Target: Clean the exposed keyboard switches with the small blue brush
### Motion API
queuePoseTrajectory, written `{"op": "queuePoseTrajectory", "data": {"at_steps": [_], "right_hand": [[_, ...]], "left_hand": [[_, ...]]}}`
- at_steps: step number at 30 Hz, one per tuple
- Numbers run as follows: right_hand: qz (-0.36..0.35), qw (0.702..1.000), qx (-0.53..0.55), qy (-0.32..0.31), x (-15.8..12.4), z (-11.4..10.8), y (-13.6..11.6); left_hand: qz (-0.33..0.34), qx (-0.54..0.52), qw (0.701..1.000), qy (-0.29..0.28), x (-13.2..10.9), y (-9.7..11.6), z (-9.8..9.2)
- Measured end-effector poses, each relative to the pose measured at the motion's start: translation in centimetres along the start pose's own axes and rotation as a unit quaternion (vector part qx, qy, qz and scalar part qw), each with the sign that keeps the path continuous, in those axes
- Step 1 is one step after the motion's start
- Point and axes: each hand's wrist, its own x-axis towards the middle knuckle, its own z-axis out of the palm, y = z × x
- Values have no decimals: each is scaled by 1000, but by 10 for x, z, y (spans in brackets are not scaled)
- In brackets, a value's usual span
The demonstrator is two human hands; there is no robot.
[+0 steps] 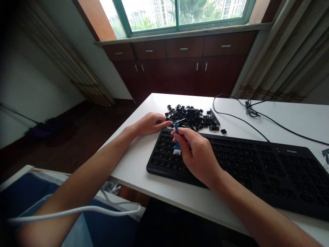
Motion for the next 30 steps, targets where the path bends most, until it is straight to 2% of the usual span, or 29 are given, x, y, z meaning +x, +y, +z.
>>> {"op": "queuePoseTrajectory", "data": {"at_steps": [23, 30], "right_hand": [[-58, 998, -33, -8, 0, 0, -3], [-55, 998, -23, -10, 0, 0, -2]], "left_hand": [[-7, -2, 1000, -2, 0, 1, -1], [-3, -9, 1000, 4, 0, 2, -1]]}}
